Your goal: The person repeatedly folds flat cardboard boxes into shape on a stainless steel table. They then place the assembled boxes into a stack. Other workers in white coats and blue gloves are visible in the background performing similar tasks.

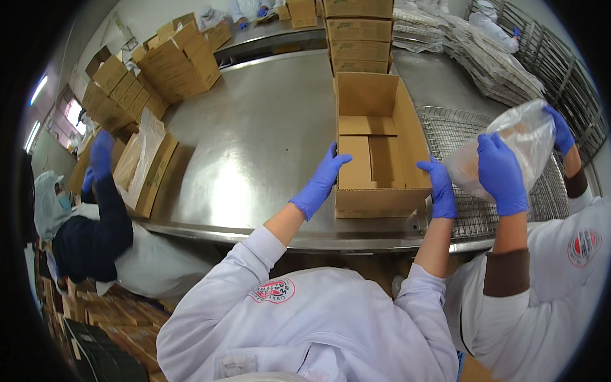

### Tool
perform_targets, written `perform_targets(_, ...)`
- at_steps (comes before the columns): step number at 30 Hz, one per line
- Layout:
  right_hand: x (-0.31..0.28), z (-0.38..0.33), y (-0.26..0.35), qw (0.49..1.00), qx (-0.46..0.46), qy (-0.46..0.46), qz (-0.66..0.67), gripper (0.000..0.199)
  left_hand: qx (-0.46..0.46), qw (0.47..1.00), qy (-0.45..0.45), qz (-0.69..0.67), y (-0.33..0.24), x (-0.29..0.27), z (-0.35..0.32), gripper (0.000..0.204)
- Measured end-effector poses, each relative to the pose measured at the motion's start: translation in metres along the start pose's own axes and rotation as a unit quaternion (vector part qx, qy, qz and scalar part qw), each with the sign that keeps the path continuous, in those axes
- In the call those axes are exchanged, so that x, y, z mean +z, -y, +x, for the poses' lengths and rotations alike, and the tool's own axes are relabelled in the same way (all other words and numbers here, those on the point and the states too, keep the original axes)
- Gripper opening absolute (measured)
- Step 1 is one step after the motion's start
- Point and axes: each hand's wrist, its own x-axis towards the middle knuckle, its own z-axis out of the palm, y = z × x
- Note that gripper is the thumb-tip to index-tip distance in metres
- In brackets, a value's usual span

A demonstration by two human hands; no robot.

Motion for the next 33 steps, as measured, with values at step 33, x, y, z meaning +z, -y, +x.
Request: perform_targets(33,0.123,-0.107,-0.043,0.706,0.439,0.338,-0.44,0.05,-0.447,0.679,-0.518,0.267,0.163,-0.322,-0.416,0.041)
